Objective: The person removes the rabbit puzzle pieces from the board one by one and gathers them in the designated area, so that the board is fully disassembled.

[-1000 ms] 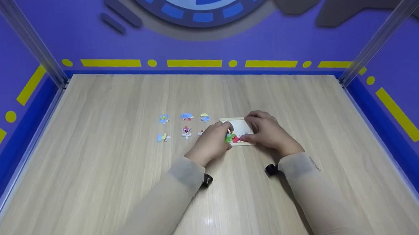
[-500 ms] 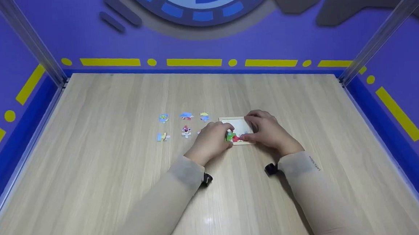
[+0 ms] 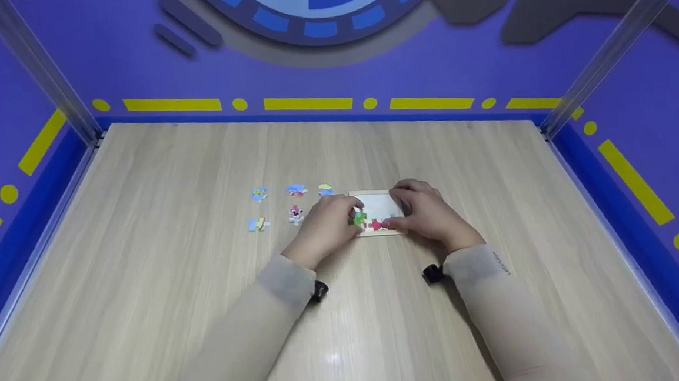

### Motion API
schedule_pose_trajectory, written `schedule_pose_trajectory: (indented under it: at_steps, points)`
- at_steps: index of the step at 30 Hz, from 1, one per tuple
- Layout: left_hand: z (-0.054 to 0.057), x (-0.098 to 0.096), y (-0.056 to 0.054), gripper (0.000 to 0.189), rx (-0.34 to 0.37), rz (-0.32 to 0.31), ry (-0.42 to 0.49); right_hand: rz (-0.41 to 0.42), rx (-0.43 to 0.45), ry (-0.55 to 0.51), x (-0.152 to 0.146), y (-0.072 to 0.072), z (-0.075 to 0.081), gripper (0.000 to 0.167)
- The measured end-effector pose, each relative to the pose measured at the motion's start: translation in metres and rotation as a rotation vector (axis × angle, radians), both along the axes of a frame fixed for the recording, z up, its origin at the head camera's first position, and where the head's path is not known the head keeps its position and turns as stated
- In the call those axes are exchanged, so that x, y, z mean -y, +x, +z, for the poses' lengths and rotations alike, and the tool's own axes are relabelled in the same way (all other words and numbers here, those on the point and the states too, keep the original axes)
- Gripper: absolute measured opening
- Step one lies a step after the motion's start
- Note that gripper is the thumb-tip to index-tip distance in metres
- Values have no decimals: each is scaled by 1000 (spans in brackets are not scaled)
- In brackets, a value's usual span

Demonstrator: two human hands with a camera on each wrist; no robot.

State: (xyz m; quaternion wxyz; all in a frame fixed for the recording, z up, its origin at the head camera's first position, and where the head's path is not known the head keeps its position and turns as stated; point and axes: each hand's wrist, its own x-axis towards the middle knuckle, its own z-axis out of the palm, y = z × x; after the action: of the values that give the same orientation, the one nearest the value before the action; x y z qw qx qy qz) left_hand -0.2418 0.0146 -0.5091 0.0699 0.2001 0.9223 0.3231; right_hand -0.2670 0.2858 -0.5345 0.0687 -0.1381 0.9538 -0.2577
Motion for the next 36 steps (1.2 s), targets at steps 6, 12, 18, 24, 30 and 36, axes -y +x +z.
schedule_pose_trajectory:
  at_steps: [6, 12, 18, 24, 30, 36]
  points:
    - [6, 38, 1, 46, 63, 43, 77, -10, 13, 1, 1, 1, 0, 90]
    - [5, 80, 9, 46, 122, 57, 91, -15, 19, 5, 2, 0, -2, 90]
    - [1, 115, 21, 46, 100, 25, 104, -10, 13, -1, 2, 0, -3, 91]
    - [-4, 144, 40, 46, 126, 59, 125, 8, -4, 15, 1, 0, 0, 89]
    - [-1, 164, 50, 42, 108, 92, 81, 19, -13, 7, 0, -2, 0, 90]
    - [0, 177, 54, 40, 112, 100, 2, 36, -31, 4, -1, 0, -2, 88]
